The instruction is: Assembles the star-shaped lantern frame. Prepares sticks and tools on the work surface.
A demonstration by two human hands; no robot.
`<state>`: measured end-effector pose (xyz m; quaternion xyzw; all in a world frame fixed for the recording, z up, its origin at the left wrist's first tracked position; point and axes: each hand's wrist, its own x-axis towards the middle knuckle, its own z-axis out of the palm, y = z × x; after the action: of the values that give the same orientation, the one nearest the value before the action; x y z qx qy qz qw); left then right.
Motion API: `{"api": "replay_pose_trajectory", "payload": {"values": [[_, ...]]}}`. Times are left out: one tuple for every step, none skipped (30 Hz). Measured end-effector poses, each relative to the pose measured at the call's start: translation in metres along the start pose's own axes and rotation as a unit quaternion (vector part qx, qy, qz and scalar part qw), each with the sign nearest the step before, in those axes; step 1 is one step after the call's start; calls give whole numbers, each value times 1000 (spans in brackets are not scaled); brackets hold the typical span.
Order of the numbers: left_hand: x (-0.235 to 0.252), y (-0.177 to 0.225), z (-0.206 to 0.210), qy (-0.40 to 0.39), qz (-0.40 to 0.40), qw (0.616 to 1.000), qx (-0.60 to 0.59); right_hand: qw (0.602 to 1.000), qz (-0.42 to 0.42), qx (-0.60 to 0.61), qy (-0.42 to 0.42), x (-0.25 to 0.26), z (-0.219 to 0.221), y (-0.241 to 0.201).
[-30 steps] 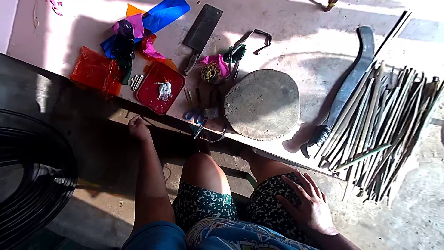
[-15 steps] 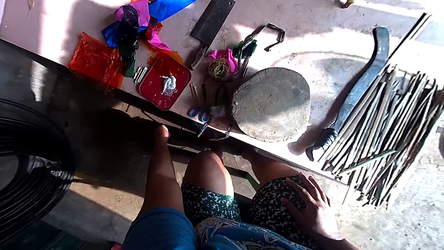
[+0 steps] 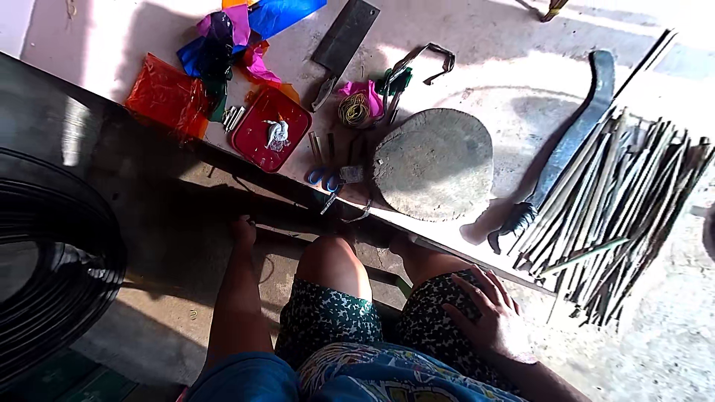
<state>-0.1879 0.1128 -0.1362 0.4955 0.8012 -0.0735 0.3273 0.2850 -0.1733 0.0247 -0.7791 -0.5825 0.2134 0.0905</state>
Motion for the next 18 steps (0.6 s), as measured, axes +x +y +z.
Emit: {"api": "replay_pose_trajectory", "payload": {"values": [[-10,-9,2,-28,-14,999,18,1000,-1,2,2,-1,0,0],[-19,-17,4,-53,-21,998,39,1000,-2,3,3,-2,0,1],[-29,-23,6,-77,-21,995,56,1000,-1,4,3,-2,1,1],[-37,-26,7,-100,-21,992,72,1000,-2,5,5,-3,1,2],[-45,-26,8,-117,-19,989,84,1000,-2,8,7,-3,1,2],[-52,-25,9,-125,-14,988,91,1000,-2,10,7,-4,0,2],[-58,-23,9,-130,-7,987,94,1000,-3,14,8,-5,1,3],[-63,-19,9,-137,0,986,96,1000,-5,16,11,-7,1,5],[-65,-16,9,-141,10,986,93,1000,-5,18,12,-8,1,6],[-66,-13,9,-143,23,986,86,1000,-4,19,14,-10,1,7],[-66,-10,9,-140,40,987,75,1000,-4,21,15,-11,1,8],[-67,-6,9,-132,59,988,62,1000,-4,23,17,-12,1,9],[-68,-1,8,-127,74,988,51,999,-4,26,18,-12,1,10],[-71,4,6,-125,83,988,42,999,-3,28,19,-14,1,11],[-73,8,6,-126,91,987,40,999,-2,29,23,-15,2,12],[-74,11,6,-129,98,986,47,999,-4,31,28,-15,3,13],[-76,14,5,-133,104,984,57,999,-4,33,31,-16,4,14],[-77,16,4,-140,108,982,68,999,-4,35,30,-16,4,14]]}}
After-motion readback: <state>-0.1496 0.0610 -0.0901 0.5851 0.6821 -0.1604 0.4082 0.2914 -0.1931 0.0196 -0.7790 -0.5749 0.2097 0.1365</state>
